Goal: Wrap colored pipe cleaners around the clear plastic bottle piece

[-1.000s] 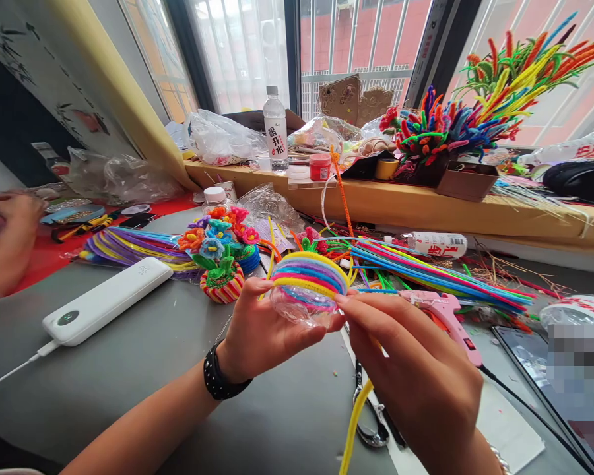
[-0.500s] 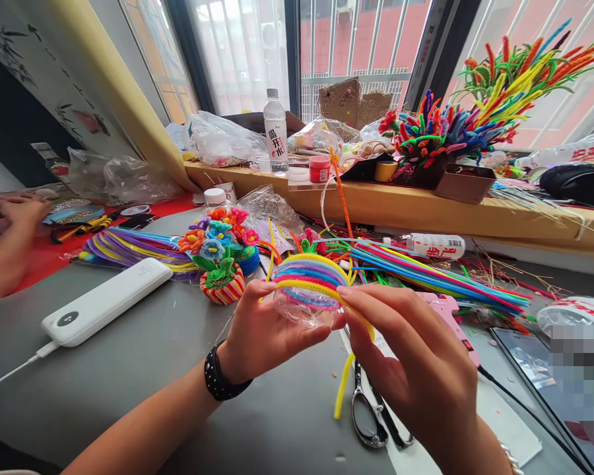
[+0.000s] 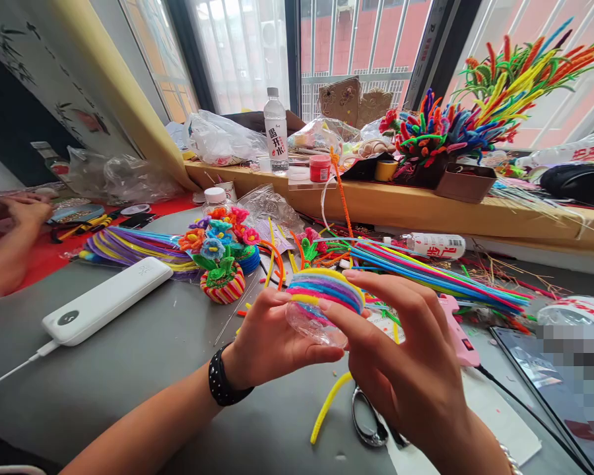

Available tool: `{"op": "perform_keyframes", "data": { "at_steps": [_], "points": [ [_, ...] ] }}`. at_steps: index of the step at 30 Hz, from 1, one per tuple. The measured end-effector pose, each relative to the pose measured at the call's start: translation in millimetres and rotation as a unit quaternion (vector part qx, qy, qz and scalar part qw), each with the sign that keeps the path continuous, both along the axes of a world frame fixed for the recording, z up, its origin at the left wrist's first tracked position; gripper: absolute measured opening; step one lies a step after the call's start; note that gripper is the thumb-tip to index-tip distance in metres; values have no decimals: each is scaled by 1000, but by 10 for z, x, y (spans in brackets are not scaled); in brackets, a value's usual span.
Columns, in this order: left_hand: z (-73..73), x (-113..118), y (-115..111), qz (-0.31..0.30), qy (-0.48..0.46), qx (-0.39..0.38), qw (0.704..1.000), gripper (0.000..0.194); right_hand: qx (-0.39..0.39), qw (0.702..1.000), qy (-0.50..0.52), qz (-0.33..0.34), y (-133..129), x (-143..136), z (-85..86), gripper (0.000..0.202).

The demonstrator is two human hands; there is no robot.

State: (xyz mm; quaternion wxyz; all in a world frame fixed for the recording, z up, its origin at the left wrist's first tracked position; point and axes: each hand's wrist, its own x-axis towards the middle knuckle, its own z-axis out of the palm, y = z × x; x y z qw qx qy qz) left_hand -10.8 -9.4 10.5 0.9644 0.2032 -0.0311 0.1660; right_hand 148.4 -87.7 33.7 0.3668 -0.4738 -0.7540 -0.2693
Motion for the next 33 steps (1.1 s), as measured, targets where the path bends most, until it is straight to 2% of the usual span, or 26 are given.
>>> {"op": "perform_keyframes", "data": {
  "at_steps": [9,14,17,33],
  "points": [
    [-10,1,3,-8,1,7,1000,48,-4,1000,13,5,6,-44,-1,27],
    [7,-19,48,-7,11,29,999,52,27,999,19,-8,8,-34,-16,36],
    [23,-30,69,-1,7,35,999,52,39,999,17,-11,21,-21,-14,34],
    [-15,-19,72,-4,3,27,1000,59,32,999,6,39,57,-40,8,30]
  ]
}}
